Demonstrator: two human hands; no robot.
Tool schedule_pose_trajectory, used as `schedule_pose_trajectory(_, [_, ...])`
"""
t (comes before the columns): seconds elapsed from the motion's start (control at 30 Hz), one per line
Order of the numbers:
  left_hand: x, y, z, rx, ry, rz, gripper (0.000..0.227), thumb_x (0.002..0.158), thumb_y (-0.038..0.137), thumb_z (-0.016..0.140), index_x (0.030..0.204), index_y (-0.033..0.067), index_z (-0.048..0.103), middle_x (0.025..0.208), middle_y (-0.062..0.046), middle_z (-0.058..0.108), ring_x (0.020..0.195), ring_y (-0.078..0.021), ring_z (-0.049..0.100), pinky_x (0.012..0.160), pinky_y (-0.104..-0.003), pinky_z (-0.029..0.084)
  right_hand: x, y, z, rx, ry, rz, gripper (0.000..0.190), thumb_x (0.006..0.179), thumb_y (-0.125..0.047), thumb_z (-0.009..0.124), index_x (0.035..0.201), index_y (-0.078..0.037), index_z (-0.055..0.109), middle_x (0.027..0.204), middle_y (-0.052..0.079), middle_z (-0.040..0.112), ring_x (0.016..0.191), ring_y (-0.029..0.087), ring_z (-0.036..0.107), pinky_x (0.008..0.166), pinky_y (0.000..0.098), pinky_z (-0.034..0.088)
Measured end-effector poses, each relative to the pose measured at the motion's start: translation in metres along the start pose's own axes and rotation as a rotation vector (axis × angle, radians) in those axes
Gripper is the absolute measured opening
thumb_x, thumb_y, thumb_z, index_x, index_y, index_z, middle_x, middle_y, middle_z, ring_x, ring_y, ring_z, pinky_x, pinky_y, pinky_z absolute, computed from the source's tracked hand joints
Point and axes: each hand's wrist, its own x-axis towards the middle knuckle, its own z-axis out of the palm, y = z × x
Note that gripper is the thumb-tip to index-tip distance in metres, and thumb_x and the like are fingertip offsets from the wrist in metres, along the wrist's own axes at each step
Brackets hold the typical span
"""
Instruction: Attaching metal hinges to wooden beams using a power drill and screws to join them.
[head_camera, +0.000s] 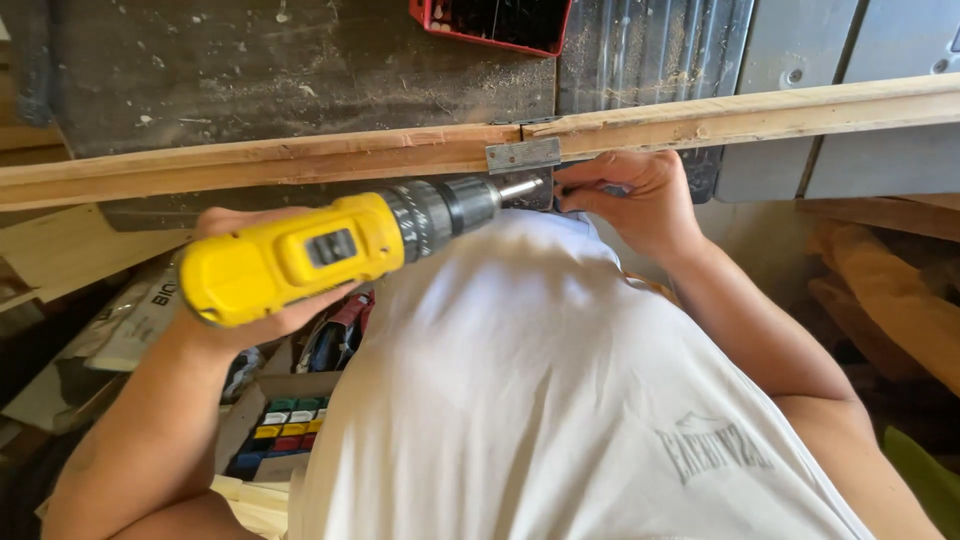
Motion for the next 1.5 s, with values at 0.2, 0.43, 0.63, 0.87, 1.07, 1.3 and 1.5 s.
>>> schedule_pose_trajectory(0.2, [0.012,0.016,0.012,0.105,-0.082,-0.098,0.04,0.072,0.017,0.095,0.102,-0.0024,0.078,0.101,-0.012,0.081,0.09,-0.0185,0.079,0.084,-0.027,0.064,-0.001,-0.006,0.001,-0.028,0.053,-0.06,0.013,0.091,0.004,0.084,0.1,-0.004,0.082,0.092,0.008,0.08,0.083,0.01,0.073,0.078,0.02,0.06])
schedule_pose_trajectory(0.43, [0.021,0.026,0.018,0.135,-0.114,-0.054,0.037,0.075,0.019,0.093,0.1,-0.003,0.077,0.099,-0.013,0.08,0.086,-0.019,0.079,0.081,-0.028,0.064,-0.002,-0.002,-0.006,-0.016,0.025,-0.113,0.009,0.094,0.001,0.085,0.099,-0.004,0.081,0.093,0.008,0.08,0.085,0.012,0.075,0.079,0.0214,0.061])
schedule_pose_trajectory(0.63, [0.047,0.052,0.017,0.201,-0.18,-0.091,0.037,0.077,0.016,0.093,0.104,-0.0032,0.076,0.093,-0.015,0.08,0.083,-0.0278,0.079,0.079,-0.035,0.064,0.015,0.013,-0.009,-0.142,-0.028,-0.309,0.009,0.093,0.0,0.086,0.101,-0.001,0.082,0.092,0.014,0.079,0.081,0.023,0.076,0.078,0.0316,0.059])
schedule_pose_trajectory(0.87, [0.087,0.074,0.013,0.726,-0.402,-0.356,0.035,0.088,0.053,0.084,0.097,0.0188,0.083,0.083,-0.001,0.082,0.079,-0.0228,0.077,0.069,-0.036,0.058,0.053,0.03,-0.024,-0.2,-0.158,-0.418,0.008,0.101,0.002,0.079,0.109,0.002,0.081,0.099,0.014,0.079,0.09,0.024,0.076,0.08,0.0338,0.06])
schedule_pose_trajectory(1.07, [0.124,0.121,0.031,0.762,-0.536,-0.56,0.05,0.095,0.05,0.065,0.07,0.0062,0.067,0.071,-0.018,0.073,0.071,-0.0401,0.07,0.062,-0.048,0.048,0.083,0.057,-0.013,-0.165,-0.274,-0.567,0.009,0.1,0.008,0.079,0.107,0.002,0.08,0.096,0.012,0.075,0.095,0.029,0.068,0.083,0.0389,0.058])
schedule_pose_trajectory(1.3, [0.132,0.114,0.047,0.871,-0.556,-0.454,0.032,0.088,0.038,0.062,0.071,0.011,0.062,0.066,-0.016,0.068,0.069,-0.0487,0.063,0.065,-0.053,0.05,0.094,0.056,-0.001,-0.213,-0.291,-0.565,0.016,0.097,0.012,0.077,0.106,-0.001,0.082,0.101,0.012,0.079,0.1,0.027,0.074,0.08,0.0362,0.063])
schedule_pose_trajectory(1.5, [0.136,0.111,0.055,0.893,-0.541,-0.45,0.033,0.089,0.036,0.061,0.07,0.0095,0.061,0.064,-0.016,0.066,0.065,-0.0486,0.063,0.065,-0.053,0.053,0.096,0.069,-0.002,-0.252,-0.262,-0.597,0.014,0.095,0.011,0.08,0.1,-0.002,0.083,0.096,0.01,0.079,0.097,0.024,0.075,0.078,0.0352,0.062])
